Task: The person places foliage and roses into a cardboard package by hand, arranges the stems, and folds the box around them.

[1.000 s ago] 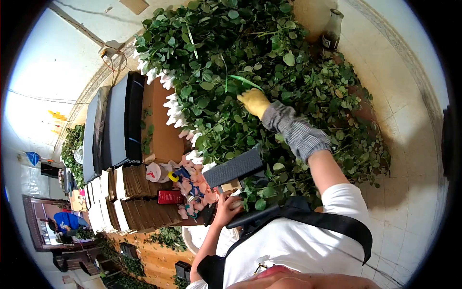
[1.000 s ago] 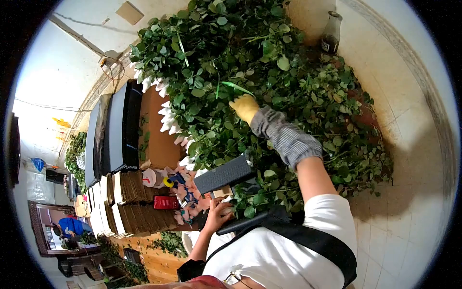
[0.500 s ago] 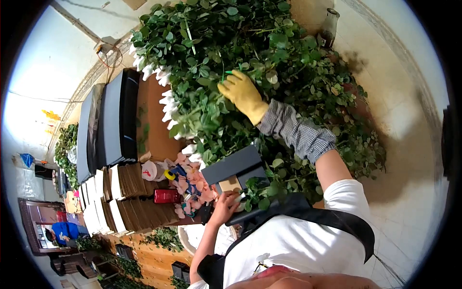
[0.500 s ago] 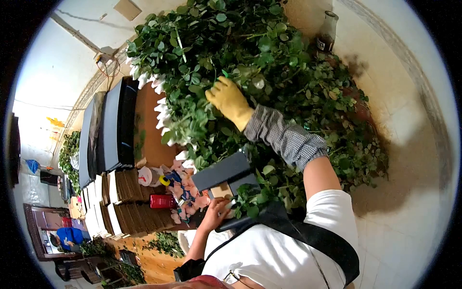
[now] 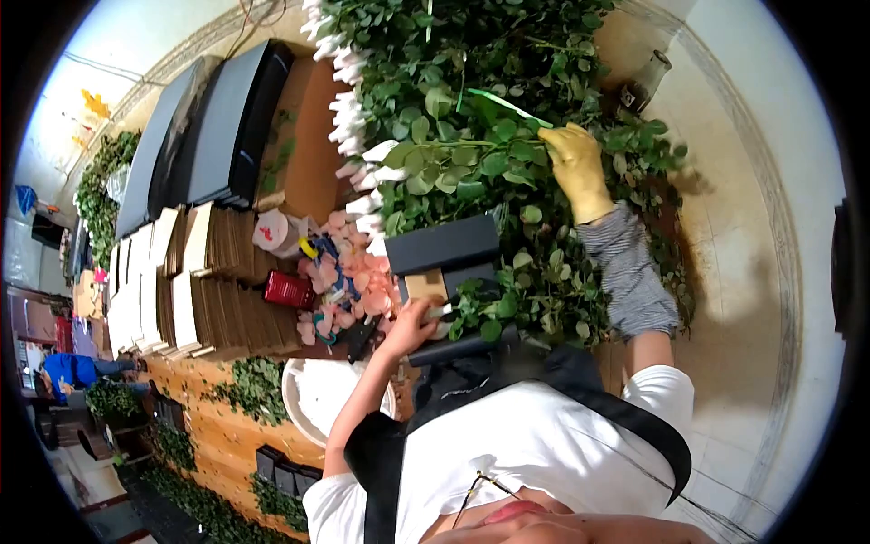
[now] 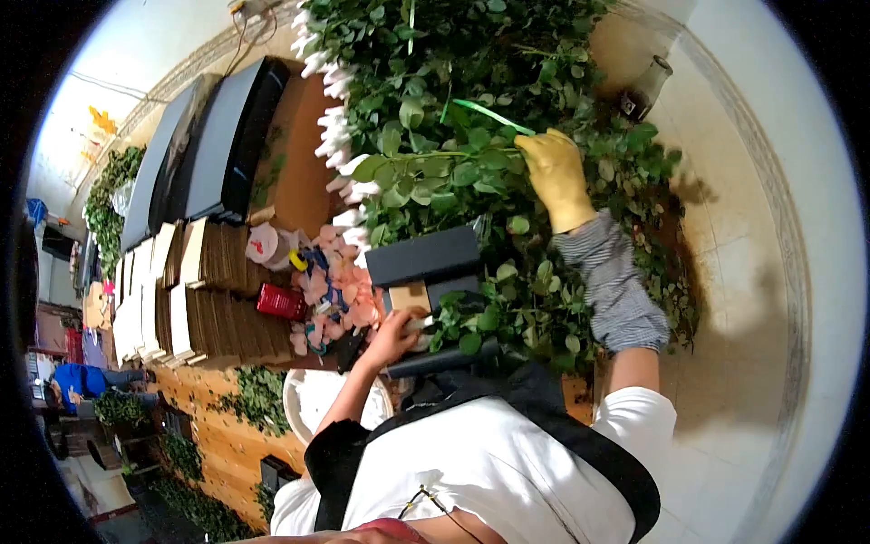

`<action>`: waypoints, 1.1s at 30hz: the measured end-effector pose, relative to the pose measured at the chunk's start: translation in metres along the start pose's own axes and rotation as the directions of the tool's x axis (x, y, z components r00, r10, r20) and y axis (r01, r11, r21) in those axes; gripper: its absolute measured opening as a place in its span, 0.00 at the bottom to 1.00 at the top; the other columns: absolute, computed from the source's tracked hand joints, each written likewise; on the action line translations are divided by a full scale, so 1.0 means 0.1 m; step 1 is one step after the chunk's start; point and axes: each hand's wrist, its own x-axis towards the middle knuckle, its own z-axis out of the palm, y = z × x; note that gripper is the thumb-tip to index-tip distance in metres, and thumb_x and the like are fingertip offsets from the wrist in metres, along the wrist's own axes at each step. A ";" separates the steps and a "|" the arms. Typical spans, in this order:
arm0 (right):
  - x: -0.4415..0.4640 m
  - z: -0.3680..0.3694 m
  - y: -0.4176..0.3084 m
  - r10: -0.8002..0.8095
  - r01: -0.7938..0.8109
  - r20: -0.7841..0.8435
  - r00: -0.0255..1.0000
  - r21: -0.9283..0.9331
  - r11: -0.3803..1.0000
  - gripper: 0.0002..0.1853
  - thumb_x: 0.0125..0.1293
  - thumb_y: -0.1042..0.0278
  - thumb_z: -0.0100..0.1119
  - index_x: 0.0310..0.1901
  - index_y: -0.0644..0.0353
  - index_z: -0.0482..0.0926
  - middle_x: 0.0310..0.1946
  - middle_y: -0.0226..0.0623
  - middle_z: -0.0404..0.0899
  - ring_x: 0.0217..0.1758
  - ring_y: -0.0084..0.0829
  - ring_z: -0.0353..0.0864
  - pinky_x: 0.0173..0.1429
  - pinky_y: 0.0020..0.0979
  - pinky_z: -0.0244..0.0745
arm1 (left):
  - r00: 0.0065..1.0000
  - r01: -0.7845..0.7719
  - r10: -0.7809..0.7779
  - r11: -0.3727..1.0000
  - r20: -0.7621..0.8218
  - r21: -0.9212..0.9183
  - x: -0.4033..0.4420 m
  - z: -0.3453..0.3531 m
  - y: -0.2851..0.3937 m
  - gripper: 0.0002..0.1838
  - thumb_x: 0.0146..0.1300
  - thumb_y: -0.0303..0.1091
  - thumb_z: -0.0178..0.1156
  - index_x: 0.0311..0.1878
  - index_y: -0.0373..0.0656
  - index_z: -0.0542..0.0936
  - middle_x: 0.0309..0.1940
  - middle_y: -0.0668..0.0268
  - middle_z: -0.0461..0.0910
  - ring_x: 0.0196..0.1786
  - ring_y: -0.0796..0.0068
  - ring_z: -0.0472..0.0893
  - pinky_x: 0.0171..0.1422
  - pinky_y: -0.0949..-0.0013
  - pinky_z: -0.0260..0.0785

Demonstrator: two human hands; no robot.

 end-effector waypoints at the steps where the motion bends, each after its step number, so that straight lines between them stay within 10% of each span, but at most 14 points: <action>1: -0.15 -0.06 0.00 0.070 -0.083 0.090 0.993 0.152 0.985 0.20 0.54 0.86 0.65 0.48 0.55 0.84 0.39 0.37 0.85 0.46 0.37 0.85 0.56 0.41 0.81 | 1.000 0.023 -0.023 1.000 -0.019 0.000 -0.01 0.02 -0.04 0.23 0.59 0.23 0.63 0.59 0.42 0.78 0.52 0.55 0.79 0.59 0.54 0.77 0.66 0.60 0.69; 7: -0.74 -0.87 -0.53 -0.060 -0.001 0.210 0.976 0.279 0.960 0.25 0.52 0.87 0.66 0.52 0.55 0.81 0.36 0.41 0.82 0.39 0.41 0.82 0.44 0.42 0.79 | 0.996 -0.032 0.025 0.995 -0.082 -0.091 -0.04 0.02 -0.06 0.16 0.58 0.25 0.67 0.51 0.37 0.82 0.47 0.55 0.84 0.55 0.53 0.79 0.60 0.59 0.73; 9: -1.32 -0.73 -0.45 0.137 -0.297 0.535 0.833 0.226 0.928 0.26 0.53 0.87 0.66 0.54 0.51 0.82 0.40 0.42 0.85 0.43 0.47 0.84 0.47 0.47 0.81 | 0.998 0.063 -0.063 0.998 -0.008 0.008 -0.03 -0.07 0.12 0.15 0.59 0.26 0.66 0.50 0.37 0.83 0.45 0.53 0.84 0.51 0.51 0.81 0.54 0.58 0.75; 11: -1.93 -0.42 -0.56 0.199 -0.315 0.526 0.827 0.140 0.939 0.27 0.53 0.89 0.63 0.54 0.51 0.83 0.43 0.44 0.86 0.46 0.47 0.85 0.49 0.45 0.81 | 0.931 0.275 -0.300 0.951 0.206 0.144 0.02 -0.22 0.38 0.14 0.61 0.30 0.64 0.49 0.36 0.83 0.47 0.52 0.84 0.53 0.50 0.81 0.53 0.56 0.75; 13: -2.34 -0.13 -0.68 0.368 -0.321 0.654 0.661 -0.196 0.926 0.25 0.54 0.89 0.62 0.54 0.54 0.84 0.46 0.45 0.86 0.48 0.47 0.85 0.53 0.44 0.81 | 0.990 -0.142 0.140 0.960 0.025 0.243 -0.01 -0.08 0.12 0.13 0.62 0.30 0.64 0.49 0.37 0.84 0.48 0.52 0.84 0.55 0.50 0.80 0.55 0.56 0.74; 15: -2.38 0.01 -0.72 0.445 -0.387 0.693 0.567 -0.253 0.887 0.23 0.56 0.88 0.61 0.53 0.57 0.84 0.44 0.46 0.86 0.49 0.46 0.85 0.55 0.43 0.80 | 0.990 -0.124 0.100 0.949 0.097 0.290 -0.01 -0.08 0.22 0.12 0.60 0.33 0.65 0.47 0.41 0.85 0.54 0.55 0.81 0.58 0.53 0.78 0.60 0.57 0.71; 17: -2.33 -0.03 -0.71 0.448 -0.409 0.650 0.613 -0.224 0.885 0.23 0.55 0.87 0.62 0.53 0.57 0.84 0.42 0.47 0.86 0.49 0.46 0.84 0.56 0.42 0.80 | 0.969 -0.241 0.208 0.675 0.133 0.697 0.02 -0.10 0.39 0.14 0.59 0.35 0.67 0.49 0.49 0.86 0.60 0.59 0.76 0.62 0.56 0.74 0.63 0.53 0.67; 19: -2.27 -0.10 -0.73 0.456 -0.396 0.622 0.637 -0.244 0.885 0.22 0.55 0.86 0.63 0.52 0.56 0.84 0.40 0.48 0.86 0.47 0.47 0.84 0.53 0.44 0.80 | 0.909 -0.341 0.408 0.608 0.087 0.717 0.11 -0.13 0.40 0.09 0.54 0.36 0.67 0.39 0.48 0.85 0.54 0.55 0.73 0.58 0.52 0.72 0.61 0.56 0.67; 24: -2.15 -0.26 -0.65 0.254 -0.320 0.394 0.883 0.112 0.941 0.23 0.52 0.82 0.65 0.50 0.48 0.85 0.32 0.42 0.83 0.39 0.49 0.81 0.44 0.49 0.75 | 0.950 -0.298 0.297 0.755 0.100 0.584 0.11 -0.11 0.25 0.18 0.55 0.34 0.71 0.47 0.40 0.80 0.52 0.49 0.72 0.53 0.44 0.72 0.56 0.48 0.69; 25: -2.24 -0.12 -0.54 0.267 -0.298 0.622 0.736 -0.057 0.953 0.21 0.54 0.78 0.66 0.50 0.49 0.86 0.35 0.39 0.85 0.40 0.46 0.83 0.43 0.47 0.77 | 0.953 -0.284 0.291 0.766 0.082 0.576 0.12 -0.10 0.25 0.21 0.55 0.33 0.72 0.50 0.38 0.78 0.53 0.49 0.72 0.54 0.44 0.72 0.56 0.48 0.70; 27: -2.89 0.51 -0.29 0.186 -0.208 0.442 0.877 0.002 0.978 0.18 0.57 0.75 0.65 0.50 0.47 0.87 0.37 0.34 0.86 0.40 0.41 0.85 0.43 0.43 0.78 | 0.945 -0.284 0.326 0.865 -0.033 0.414 0.16 -0.09 0.16 0.28 0.54 0.33 0.74 0.55 0.36 0.74 0.56 0.49 0.70 0.56 0.44 0.72 0.60 0.49 0.69; 28: -2.84 0.56 -0.36 0.341 -0.357 0.599 0.724 -0.098 0.929 0.16 0.58 0.73 0.64 0.48 0.47 0.87 0.38 0.31 0.87 0.41 0.39 0.85 0.43 0.41 0.78 | 0.976 -0.207 0.215 0.905 0.019 0.371 0.19 -0.12 0.10 0.28 0.52 0.35 0.76 0.54 0.35 0.76 0.58 0.49 0.69 0.59 0.46 0.71 0.64 0.51 0.67; 33: -2.24 0.34 -0.77 0.439 -0.133 0.739 0.511 -0.436 0.890 0.08 0.60 0.69 0.62 0.38 0.49 0.89 0.35 0.31 0.87 0.42 0.36 0.87 0.44 0.40 0.77 | 0.943 -0.309 0.309 0.688 0.120 0.656 0.29 -0.22 0.25 0.28 0.49 0.37 0.78 0.49 0.34 0.77 0.61 0.48 0.68 0.61 0.44 0.70 0.65 0.49 0.65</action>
